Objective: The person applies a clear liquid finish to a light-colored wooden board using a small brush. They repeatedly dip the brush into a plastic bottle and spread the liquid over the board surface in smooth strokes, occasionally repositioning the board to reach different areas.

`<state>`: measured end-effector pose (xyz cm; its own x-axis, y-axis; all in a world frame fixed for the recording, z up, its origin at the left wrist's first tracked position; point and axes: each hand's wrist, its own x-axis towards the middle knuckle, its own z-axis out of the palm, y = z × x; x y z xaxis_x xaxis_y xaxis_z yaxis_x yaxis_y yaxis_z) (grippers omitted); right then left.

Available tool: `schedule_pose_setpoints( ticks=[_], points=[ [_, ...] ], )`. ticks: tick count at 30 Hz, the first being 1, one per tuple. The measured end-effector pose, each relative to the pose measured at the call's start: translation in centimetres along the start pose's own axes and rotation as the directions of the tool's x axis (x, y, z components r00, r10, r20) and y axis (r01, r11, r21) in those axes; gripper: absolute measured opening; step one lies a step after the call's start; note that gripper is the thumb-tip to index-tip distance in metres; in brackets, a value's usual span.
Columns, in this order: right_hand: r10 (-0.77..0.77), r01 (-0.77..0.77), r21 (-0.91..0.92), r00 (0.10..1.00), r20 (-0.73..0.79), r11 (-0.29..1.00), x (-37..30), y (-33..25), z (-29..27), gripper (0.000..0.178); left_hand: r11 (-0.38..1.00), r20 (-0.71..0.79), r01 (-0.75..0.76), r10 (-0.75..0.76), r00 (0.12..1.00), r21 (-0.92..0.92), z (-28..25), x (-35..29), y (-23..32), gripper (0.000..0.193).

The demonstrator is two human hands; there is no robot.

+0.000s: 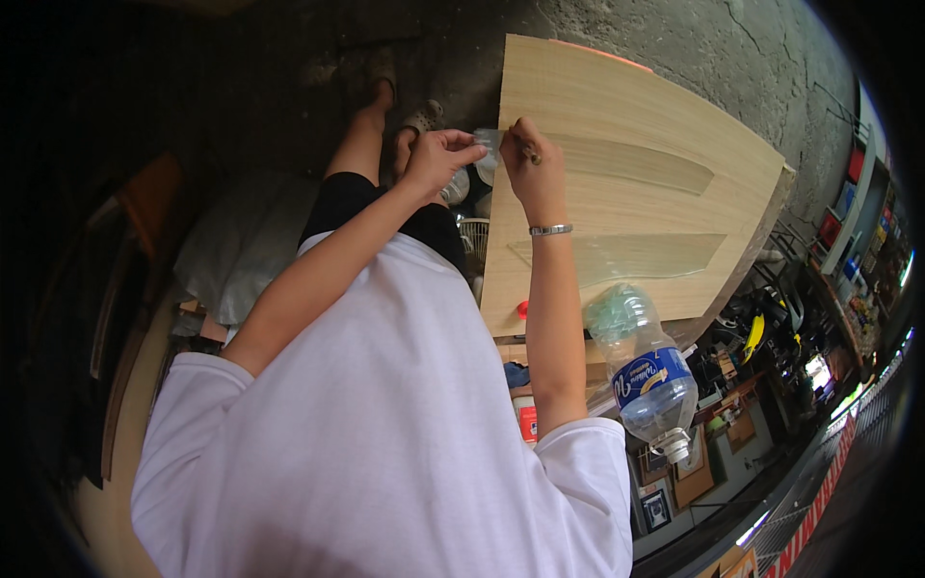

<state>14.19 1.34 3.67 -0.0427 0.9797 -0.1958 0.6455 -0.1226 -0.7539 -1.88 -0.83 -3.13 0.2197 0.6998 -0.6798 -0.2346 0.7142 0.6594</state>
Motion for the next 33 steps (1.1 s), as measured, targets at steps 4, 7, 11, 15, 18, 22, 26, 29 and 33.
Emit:
schedule_pose_setpoints(
  ticks=[4, 7, 11, 15, 18, 22, 26, 29, 33],
  points=[
    [0.038, -0.038, 0.009, 0.999, 0.036, 0.999, -2.4, -0.4, 0.2, 0.011, 1.000, 0.015, -0.025, 0.024, 1.000, 0.016, 0.0, 0.0, 0.1, 0.022],
    [0.079, -0.074, -0.068, 0.994, 0.073, 0.995, -5.4, -0.8, 0.1, 0.011, 0.997, 0.038, 0.021, -0.024, 0.999, 0.074, -0.5, -0.3, 0.3, 0.024],
    [0.273, -0.185, 0.368, 0.941, -0.202, 0.911, -4.4, 1.1, 0.1, 0.009, 0.997, 0.014, -0.010, 0.009, 1.000, 0.081, -2.0, -0.9, 0.5, 0.024],
    [0.361, -0.116, 0.675, 0.903, -0.235, 0.729, -2.4, 3.0, 1.6, 0.013, 0.998, 0.031, 0.007, -0.009, 0.999, 0.055, -4.2, -1.1, 0.4, 0.022],
    [0.365, -0.096, 0.694, 0.897, -0.251, 0.714, -2.3, 3.6, 2.0, 0.012, 0.998, 0.071, -0.034, 0.038, 0.997, -0.053, -4.7, -0.8, 0.3, 0.020],
    [0.341, -0.077, 0.700, 0.907, -0.247, 0.710, -2.6, 3.8, 1.9, 0.012, 0.999, 0.087, -0.011, 0.014, 0.996, -0.037, -4.6, -0.7, 0.4, 0.020],
    [0.354, -0.100, 0.688, 0.904, -0.239, 0.719, -2.4, 3.6, 1.7, 0.012, 0.999, 0.106, -0.028, 0.032, 0.994, -0.039, -4.8, -0.6, 0.0, 0.021],
    [0.362, -0.100, 0.698, 0.901, -0.238, 0.709, -2.3, 3.4, 1.8, 0.011, 0.999, 0.080, -0.014, 0.019, 0.997, -0.052, -5.4, -0.5, -0.6, 0.022],
    [0.365, -0.104, 0.685, 0.897, -0.248, 0.721, -2.3, 3.4, 1.8, 0.011, 0.995, 0.039, 0.015, -0.011, 0.999, -0.102, -6.4, -1.3, -0.2, 0.024]
  ],
)
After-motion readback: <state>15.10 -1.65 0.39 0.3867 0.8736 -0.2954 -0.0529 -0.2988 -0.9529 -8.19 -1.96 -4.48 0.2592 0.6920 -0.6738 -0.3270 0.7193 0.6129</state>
